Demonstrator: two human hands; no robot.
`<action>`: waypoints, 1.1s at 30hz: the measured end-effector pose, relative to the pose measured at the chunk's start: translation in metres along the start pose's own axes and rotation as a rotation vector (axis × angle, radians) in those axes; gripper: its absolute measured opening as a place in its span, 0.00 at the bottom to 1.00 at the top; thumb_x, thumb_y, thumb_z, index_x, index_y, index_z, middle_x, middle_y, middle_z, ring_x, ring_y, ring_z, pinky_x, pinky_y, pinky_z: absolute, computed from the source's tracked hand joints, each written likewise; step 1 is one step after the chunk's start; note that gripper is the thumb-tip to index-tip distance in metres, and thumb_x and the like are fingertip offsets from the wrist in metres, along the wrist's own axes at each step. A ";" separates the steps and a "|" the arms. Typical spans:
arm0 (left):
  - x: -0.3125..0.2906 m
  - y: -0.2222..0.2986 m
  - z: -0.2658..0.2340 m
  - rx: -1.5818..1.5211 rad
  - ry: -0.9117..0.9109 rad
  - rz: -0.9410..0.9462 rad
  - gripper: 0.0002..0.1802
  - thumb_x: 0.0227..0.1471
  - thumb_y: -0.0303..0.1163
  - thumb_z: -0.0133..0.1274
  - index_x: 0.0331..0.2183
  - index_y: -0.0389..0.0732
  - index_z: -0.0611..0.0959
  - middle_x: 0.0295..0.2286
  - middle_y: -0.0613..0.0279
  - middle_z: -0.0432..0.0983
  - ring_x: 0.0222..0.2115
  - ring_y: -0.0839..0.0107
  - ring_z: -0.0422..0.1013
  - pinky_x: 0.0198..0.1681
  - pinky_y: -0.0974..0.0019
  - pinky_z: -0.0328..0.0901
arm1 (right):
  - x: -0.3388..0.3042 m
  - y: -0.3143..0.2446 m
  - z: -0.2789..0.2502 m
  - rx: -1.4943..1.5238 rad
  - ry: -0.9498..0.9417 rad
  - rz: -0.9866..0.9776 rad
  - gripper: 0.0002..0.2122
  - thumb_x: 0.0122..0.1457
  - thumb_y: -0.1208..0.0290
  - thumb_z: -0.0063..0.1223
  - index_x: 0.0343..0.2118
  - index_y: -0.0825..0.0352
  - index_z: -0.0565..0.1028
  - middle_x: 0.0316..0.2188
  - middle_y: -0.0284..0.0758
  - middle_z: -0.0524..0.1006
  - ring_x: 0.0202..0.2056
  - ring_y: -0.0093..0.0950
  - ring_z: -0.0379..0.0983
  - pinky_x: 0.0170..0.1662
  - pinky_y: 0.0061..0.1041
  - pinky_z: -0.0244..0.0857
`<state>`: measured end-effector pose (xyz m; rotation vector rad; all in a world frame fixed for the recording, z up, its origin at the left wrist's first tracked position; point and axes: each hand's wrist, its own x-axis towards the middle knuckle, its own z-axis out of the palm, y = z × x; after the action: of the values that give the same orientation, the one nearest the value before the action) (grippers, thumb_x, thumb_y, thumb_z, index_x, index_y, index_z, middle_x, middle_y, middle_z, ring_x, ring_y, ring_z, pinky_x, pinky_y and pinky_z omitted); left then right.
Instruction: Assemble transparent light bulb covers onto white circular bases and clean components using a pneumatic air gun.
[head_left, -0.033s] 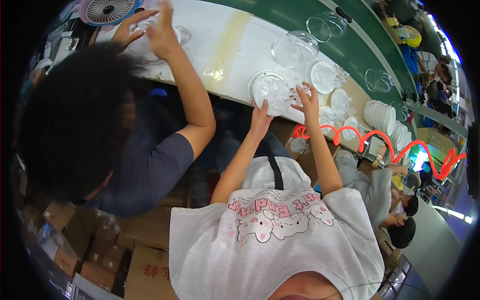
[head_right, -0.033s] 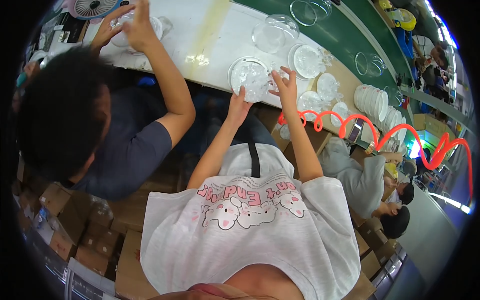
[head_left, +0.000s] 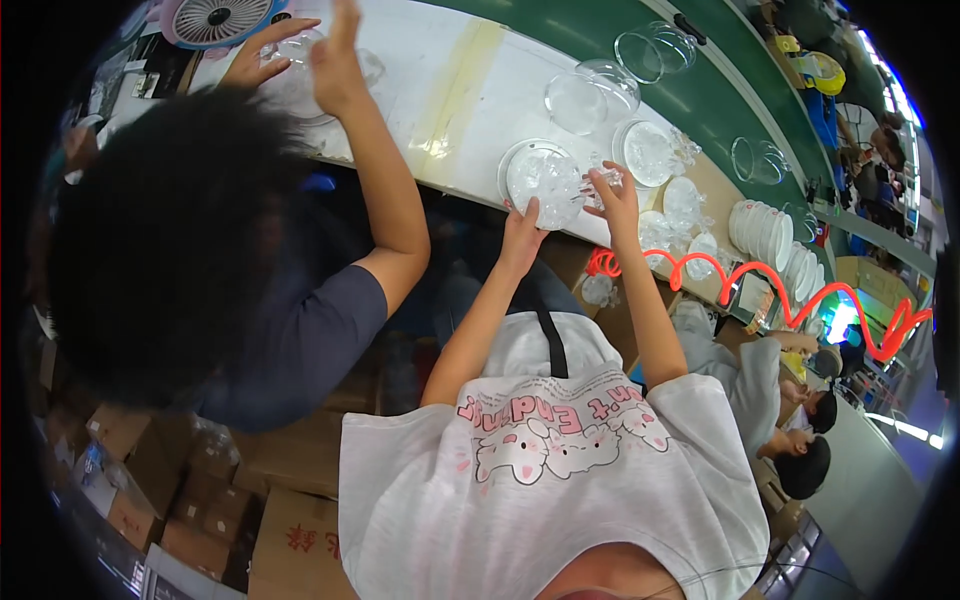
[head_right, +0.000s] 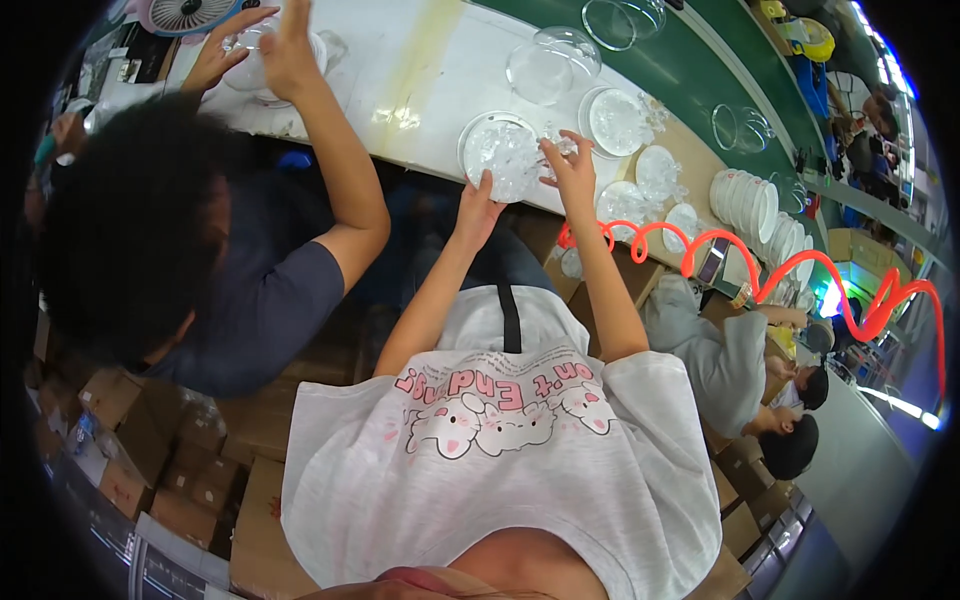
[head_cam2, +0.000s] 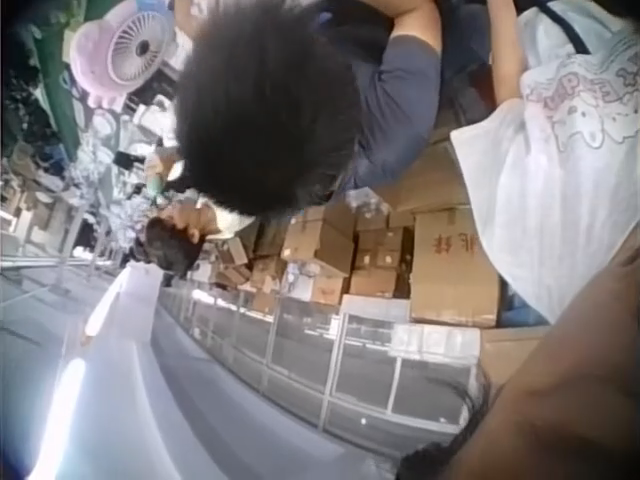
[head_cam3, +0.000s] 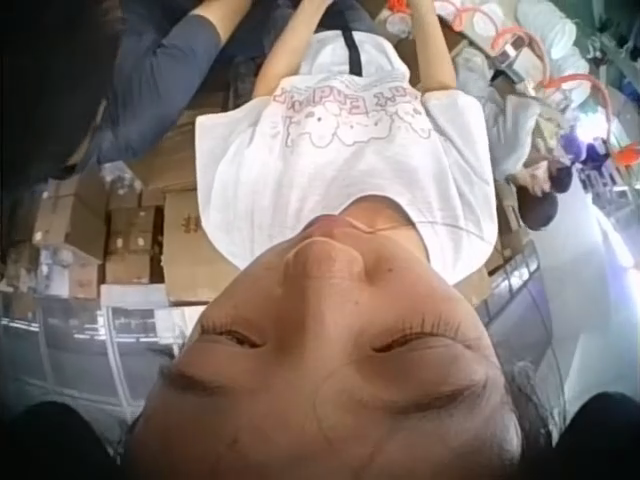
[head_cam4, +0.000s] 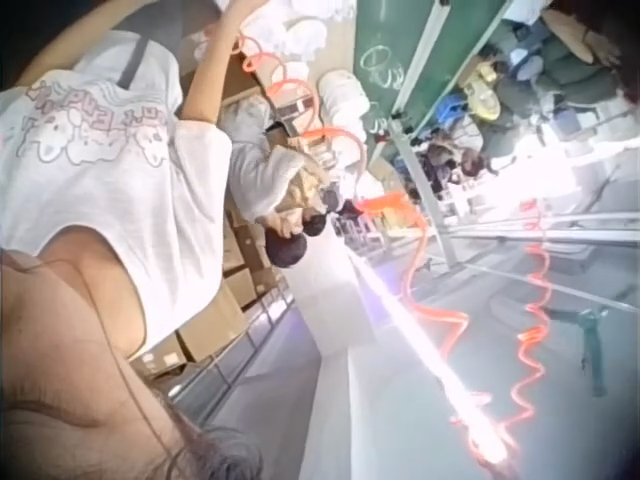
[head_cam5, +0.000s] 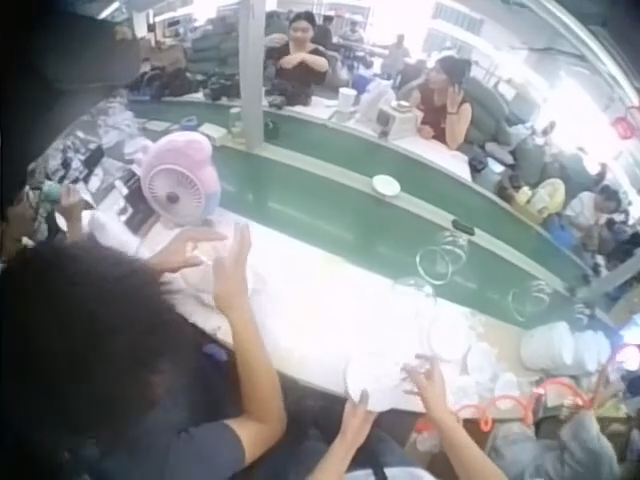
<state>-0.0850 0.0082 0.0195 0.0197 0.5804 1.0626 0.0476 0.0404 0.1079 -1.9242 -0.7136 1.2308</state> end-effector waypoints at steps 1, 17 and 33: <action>0.000 0.000 0.000 0.001 0.002 -0.003 0.23 0.57 0.35 0.42 0.52 0.38 0.61 0.48 0.57 0.63 0.49 0.67 0.63 0.50 0.61 0.61 | 0.011 0.010 -0.001 -0.099 0.072 -0.083 0.21 0.53 0.66 0.54 0.47 0.70 0.66 0.34 0.40 0.75 0.32 0.24 0.73 0.29 0.23 0.70; 0.004 0.035 -0.040 1.731 0.164 0.646 0.53 0.28 0.40 0.66 0.55 0.38 0.57 0.52 0.50 0.55 0.56 0.53 0.46 0.55 0.56 0.47 | 0.043 0.024 0.002 -0.562 0.020 -0.509 0.14 0.51 0.67 0.55 0.38 0.68 0.75 0.24 0.41 0.77 0.21 0.24 0.71 0.29 0.22 0.64; 0.023 0.029 -0.051 1.916 0.036 0.559 0.59 0.24 0.47 0.66 0.57 0.43 0.54 0.56 0.60 0.53 0.60 0.58 0.40 0.57 0.48 0.39 | 0.038 0.020 0.006 -0.642 0.015 -0.567 0.11 0.50 0.68 0.55 0.37 0.65 0.75 0.22 0.45 0.75 0.23 0.38 0.72 0.27 0.27 0.64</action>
<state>-0.1236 0.0290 -0.0258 1.9083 1.4768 0.6434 0.0577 0.0594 0.0705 -1.9826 -1.6600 0.6675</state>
